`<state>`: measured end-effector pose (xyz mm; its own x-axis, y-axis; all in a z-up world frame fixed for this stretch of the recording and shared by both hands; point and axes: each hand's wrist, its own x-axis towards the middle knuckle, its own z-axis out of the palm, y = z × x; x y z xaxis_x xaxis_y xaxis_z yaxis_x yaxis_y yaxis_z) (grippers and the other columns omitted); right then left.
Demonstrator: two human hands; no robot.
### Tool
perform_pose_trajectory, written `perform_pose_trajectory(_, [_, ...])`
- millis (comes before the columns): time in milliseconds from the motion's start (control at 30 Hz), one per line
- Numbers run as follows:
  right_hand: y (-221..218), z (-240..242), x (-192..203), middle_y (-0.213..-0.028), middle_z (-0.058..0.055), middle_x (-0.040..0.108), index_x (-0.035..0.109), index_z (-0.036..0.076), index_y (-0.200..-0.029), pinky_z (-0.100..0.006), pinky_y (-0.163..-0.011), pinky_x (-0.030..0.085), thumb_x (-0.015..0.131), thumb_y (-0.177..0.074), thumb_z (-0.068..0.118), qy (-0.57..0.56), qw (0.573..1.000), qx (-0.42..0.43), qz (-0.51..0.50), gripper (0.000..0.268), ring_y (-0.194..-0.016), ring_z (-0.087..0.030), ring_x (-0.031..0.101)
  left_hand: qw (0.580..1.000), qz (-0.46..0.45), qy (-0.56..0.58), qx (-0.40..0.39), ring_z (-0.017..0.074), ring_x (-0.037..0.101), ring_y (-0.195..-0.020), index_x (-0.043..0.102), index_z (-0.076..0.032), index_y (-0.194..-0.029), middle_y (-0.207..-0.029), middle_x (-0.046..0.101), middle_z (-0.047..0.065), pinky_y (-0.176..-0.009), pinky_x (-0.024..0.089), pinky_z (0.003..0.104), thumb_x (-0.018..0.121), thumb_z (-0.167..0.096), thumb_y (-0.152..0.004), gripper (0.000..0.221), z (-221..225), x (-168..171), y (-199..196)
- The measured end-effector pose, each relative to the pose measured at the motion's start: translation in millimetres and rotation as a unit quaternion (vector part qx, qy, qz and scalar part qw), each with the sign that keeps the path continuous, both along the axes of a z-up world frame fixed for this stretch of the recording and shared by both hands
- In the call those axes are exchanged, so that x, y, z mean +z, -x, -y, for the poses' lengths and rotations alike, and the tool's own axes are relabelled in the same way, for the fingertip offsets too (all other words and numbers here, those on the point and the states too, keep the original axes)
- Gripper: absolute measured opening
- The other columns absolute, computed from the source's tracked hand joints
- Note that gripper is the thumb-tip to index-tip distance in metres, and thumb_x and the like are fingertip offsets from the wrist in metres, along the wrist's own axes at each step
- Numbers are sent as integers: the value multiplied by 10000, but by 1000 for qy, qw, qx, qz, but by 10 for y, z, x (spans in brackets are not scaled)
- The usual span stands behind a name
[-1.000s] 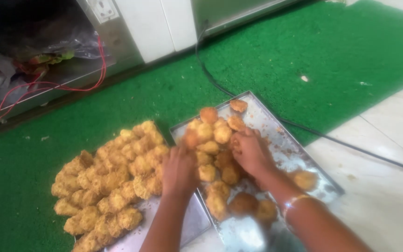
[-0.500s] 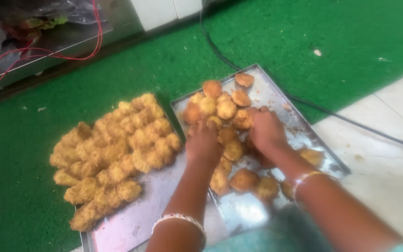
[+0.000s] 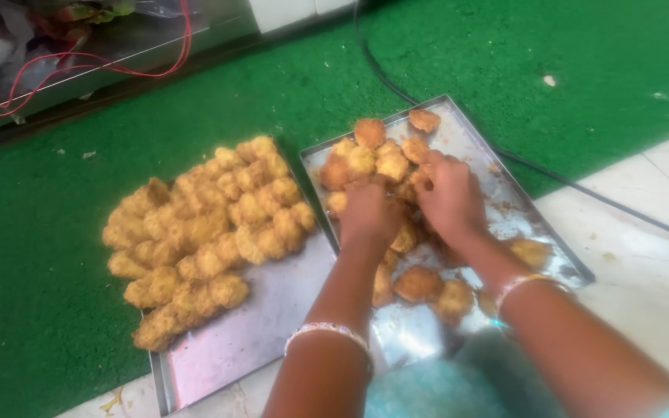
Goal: The person sits on the floor and transfers fried snack pieces by hand from a full metal tray, placing them one at a time into neat rows on a second tray. The person continues filling rows until the source tray is nearly empty.
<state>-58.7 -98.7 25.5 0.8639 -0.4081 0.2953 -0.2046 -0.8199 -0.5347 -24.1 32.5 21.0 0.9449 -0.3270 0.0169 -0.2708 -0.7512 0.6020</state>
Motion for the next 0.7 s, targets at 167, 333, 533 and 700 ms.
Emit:
perform_pose_trajectory(167, [28,-320,169,-987,-218,723,678,99,-1189,-510,-738,571,731,-851,93,-24,998,38,-40,342,-875,-400,716,989,-68,123,46,344,657,-1122,644,-113,-1254,-1185,706,164,-947,525,447,649,-71,-848,408,-79,23,8])
perform_pose_trajectory(333, [93,-628,95,-878,-223,711,654,119,-1211,-531,-666,557,632,-966,69,-3,995,81,-65,251,-785,-389,716,974,-127,175,59,288,750,-986,628,-113,-1261,-1037,776,127,-843,587,407,582,14,-833,449,-451,15,22])
perform_pose_trajectory(533, [271,-1175,211,-781,-212,705,592,126,-1177,-515,-665,568,625,-876,47,106,976,151,-114,312,-749,-387,706,977,-69,197,52,262,773,-987,751,-80,-1086,-1033,793,132,-874,598,375,566,61,-793,374,-1209,-291,37])
perform_pose_trajectory(700, [453,-1788,664,-796,-156,690,523,133,-1120,-486,-646,586,621,-963,153,-61,948,191,-246,185,-714,-311,721,994,-1,-61,91,304,639,-1146,802,-199,-1087,-1120,736,109,-987,492,460,714,-46,-730,398,-1966,106,392])
